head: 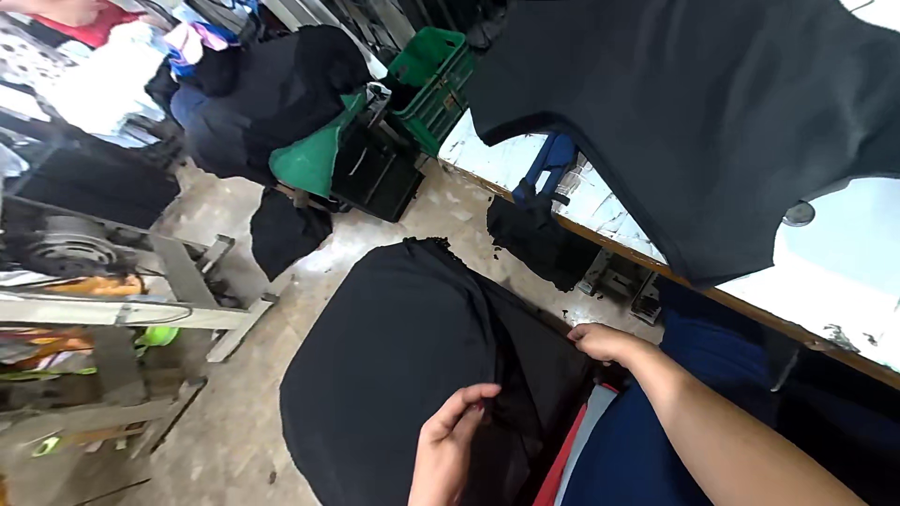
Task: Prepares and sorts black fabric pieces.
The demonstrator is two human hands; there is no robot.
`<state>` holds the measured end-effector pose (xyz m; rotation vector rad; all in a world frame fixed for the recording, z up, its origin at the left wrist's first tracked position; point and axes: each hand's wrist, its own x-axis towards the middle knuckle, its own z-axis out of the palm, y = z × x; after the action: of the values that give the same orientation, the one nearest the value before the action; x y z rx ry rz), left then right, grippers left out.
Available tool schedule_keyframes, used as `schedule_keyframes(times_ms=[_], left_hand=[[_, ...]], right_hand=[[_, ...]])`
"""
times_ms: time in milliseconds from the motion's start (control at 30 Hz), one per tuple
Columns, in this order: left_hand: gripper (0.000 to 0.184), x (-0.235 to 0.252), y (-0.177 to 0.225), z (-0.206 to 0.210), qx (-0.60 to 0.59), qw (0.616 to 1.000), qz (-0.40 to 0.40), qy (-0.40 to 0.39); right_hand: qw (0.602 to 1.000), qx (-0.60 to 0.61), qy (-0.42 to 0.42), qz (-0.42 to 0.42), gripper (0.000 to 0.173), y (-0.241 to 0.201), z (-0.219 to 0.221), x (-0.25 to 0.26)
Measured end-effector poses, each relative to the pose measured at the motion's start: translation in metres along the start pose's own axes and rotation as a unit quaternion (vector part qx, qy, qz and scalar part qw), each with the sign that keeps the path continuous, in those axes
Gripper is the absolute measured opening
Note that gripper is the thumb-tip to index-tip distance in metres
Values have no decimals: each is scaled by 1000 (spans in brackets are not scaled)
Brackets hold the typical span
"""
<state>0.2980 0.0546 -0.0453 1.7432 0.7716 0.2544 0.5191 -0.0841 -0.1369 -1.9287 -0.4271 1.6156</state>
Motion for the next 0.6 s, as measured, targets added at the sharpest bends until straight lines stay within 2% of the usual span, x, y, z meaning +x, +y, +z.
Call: schedule_keyframes(times_ms=[100,233,333,400,500,600], left_hand=[[33,-6,-7,-18,-32,999,-24,17],[23,-5,-15,-11,6,994,-61,91],[35,-5,-21,-6,27,986,-104,127],[34,-8,-20,-9,-6,983,-119,137],[18,-13,-14,-17,-68,973,-153,155],[16,-21,-12,-26,-74,969,-165,168]], right_hand=[[1000,-15,-5,3,41,-1,0,6],[1000,-13,-7,9,41,3,1,13],[1000,-16,13,-1,38,6,2,14],[997,-70,29,-2,36,8,0,13],[981,-186,18,58,40,7,-3,7],[971,-220,23,92,44,18,5,2]])
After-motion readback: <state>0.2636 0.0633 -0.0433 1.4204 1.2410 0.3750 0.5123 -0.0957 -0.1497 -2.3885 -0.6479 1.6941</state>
